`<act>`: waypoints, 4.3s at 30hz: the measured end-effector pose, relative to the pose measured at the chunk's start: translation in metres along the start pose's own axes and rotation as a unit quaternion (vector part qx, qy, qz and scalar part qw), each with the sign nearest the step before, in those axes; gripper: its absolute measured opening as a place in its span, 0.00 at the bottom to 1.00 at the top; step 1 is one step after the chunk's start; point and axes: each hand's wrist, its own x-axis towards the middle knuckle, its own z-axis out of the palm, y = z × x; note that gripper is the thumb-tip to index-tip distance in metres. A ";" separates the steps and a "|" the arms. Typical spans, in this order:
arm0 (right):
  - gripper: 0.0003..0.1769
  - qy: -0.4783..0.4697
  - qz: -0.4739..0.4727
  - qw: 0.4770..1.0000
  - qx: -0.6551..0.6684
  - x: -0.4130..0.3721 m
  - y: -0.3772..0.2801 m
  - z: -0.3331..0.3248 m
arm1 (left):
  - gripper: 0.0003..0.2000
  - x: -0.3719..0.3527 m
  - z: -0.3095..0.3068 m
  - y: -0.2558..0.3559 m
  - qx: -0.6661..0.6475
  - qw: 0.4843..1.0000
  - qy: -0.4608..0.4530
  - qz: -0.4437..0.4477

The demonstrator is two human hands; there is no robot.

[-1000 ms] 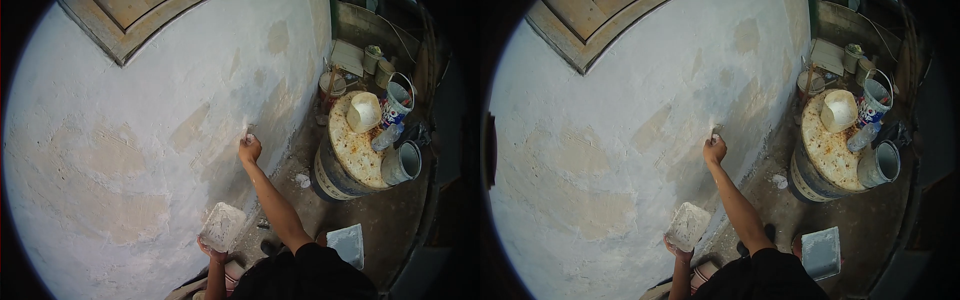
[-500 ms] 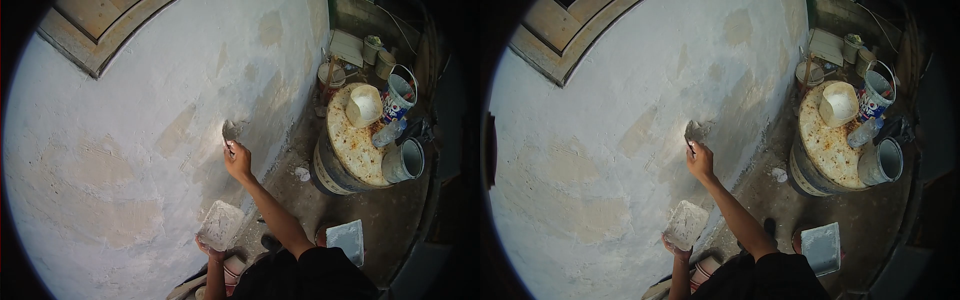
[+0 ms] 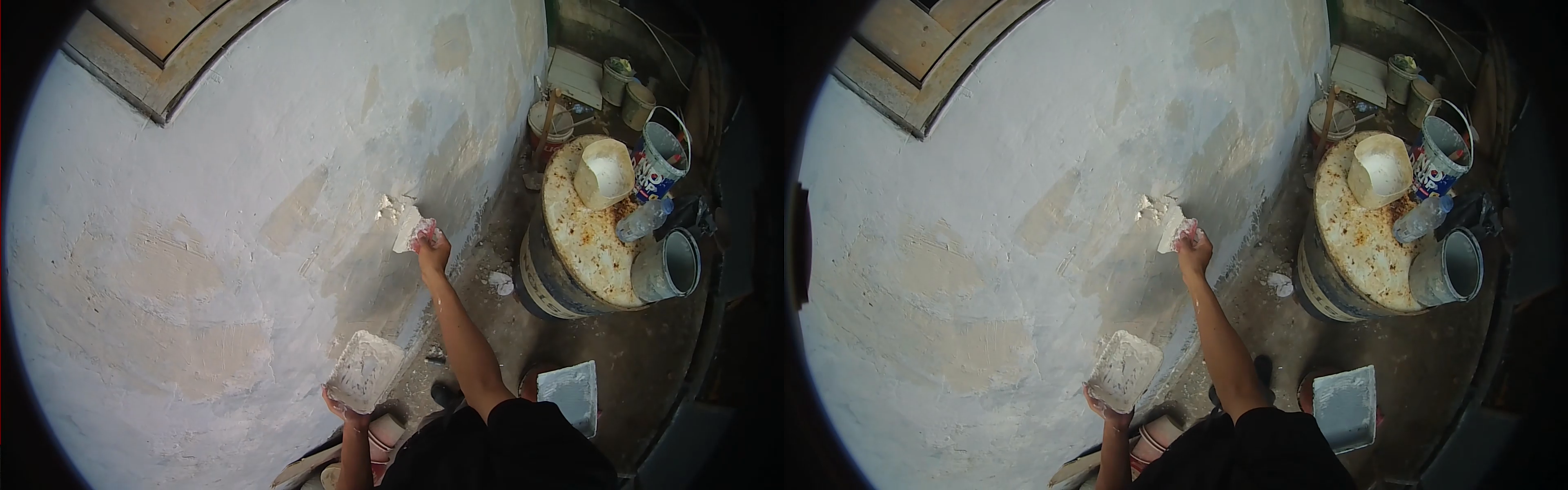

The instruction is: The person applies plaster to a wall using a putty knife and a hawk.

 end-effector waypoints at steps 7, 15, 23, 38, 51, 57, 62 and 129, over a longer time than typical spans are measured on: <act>0.09 -0.061 -0.058 0.996 0.012 -0.013 -0.021 0.019 | 0.35 -0.004 0.000 0.000 -0.020 0.999 0.028 -0.001; 0.07 -0.102 -0.047 0.994 -0.001 -0.036 -0.050 0.038 | 0.35 -0.007 0.006 0.000 -0.023 0.999 0.030 -0.003; 0.07 -0.131 -0.054 0.990 0.019 -0.049 -0.072 0.053 | 0.35 -0.004 0.013 0.003 -0.009 1.000 0.029 -0.006; 0.09 -0.168 -0.100 0.981 -0.021 -0.069 -0.062 0.029 | 0.35 0.007 0.004 0.005 -0.006 1.000 -0.005 -0.025; 0.08 -0.004 -0.223 0.946 -0.235 0.024 0.004 0.023 | 0.37 -0.001 0.013 0.013 0.027 1.000 0.006 -0.010; 0.08 -0.070 -0.317 0.894 -0.308 -0.004 0.014 0.033 | 0.36 -0.004 0.016 0.014 0.024 1.000 0.003 -0.010; 0.09 -0.145 -0.327 0.892 -0.278 -0.034 -0.002 0.025 | 0.36 0.001 0.023 0.009 0.020 1.000 0.006 -0.018; 0.05 -0.172 -0.137 0.963 -0.156 -0.042 -0.029 0.015 | 0.36 0.019 -0.009 0.014 0.023 0.999 -0.021 -0.035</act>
